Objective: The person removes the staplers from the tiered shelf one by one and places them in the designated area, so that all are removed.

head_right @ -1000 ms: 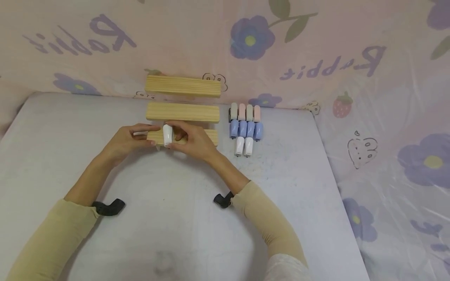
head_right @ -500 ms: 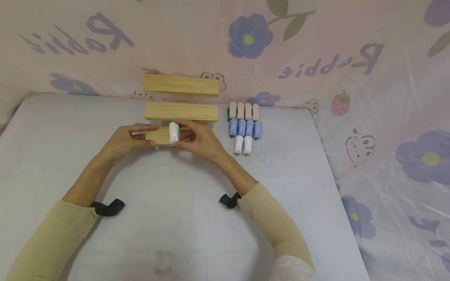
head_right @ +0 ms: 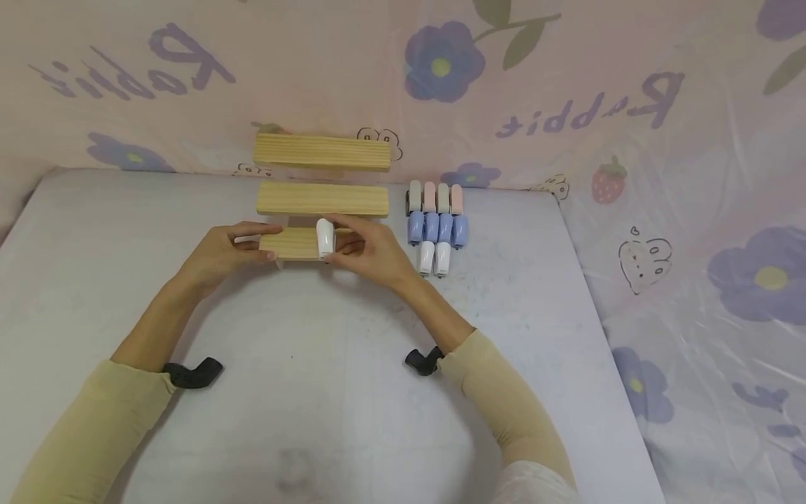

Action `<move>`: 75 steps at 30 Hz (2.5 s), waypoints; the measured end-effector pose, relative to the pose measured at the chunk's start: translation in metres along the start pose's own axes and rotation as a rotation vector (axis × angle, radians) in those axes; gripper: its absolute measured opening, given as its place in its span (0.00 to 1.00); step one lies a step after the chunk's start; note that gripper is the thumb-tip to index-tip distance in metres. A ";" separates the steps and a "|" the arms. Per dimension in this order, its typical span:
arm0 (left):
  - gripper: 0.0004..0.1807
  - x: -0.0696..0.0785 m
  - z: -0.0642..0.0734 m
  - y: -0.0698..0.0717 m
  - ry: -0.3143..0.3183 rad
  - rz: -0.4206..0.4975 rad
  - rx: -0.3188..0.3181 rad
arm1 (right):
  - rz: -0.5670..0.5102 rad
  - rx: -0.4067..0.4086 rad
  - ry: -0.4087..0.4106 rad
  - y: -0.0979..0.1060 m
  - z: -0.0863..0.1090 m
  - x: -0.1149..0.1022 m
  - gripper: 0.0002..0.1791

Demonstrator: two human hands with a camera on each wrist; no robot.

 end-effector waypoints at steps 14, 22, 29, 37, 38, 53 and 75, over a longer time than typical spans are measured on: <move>0.31 -0.001 0.002 0.001 -0.001 0.014 -0.011 | 0.038 0.072 0.044 0.023 0.015 -0.002 0.34; 0.32 -0.002 0.001 0.001 0.003 0.018 -0.015 | 0.109 0.120 0.113 0.037 0.026 -0.035 0.33; 0.31 0.000 0.004 0.004 -0.006 0.028 -0.003 | 0.144 0.120 0.100 0.047 0.032 -0.035 0.32; 0.30 0.001 0.003 0.000 -0.003 -0.001 -0.001 | 0.163 0.142 0.059 0.063 0.043 -0.030 0.33; 0.30 0.001 0.003 0.000 -0.002 -0.005 -0.001 | 0.162 0.141 0.055 0.065 0.044 -0.029 0.33; 0.31 0.001 0.004 0.002 0.003 0.012 0.004 | 0.215 0.154 0.088 0.086 0.063 -0.025 0.32; 0.31 0.000 0.003 0.000 0.005 0.043 -0.008 | 0.300 0.194 -0.015 0.115 0.098 -0.008 0.32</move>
Point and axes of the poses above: each hand's wrist, its own z-axis away from the middle knuckle, its own y-axis out of the back of the hand, x = y × z, the point moved 7 cm from there along -z, towards the middle knuckle, and after that the axes turned 1 degree about -z, right-handed, at the moved point
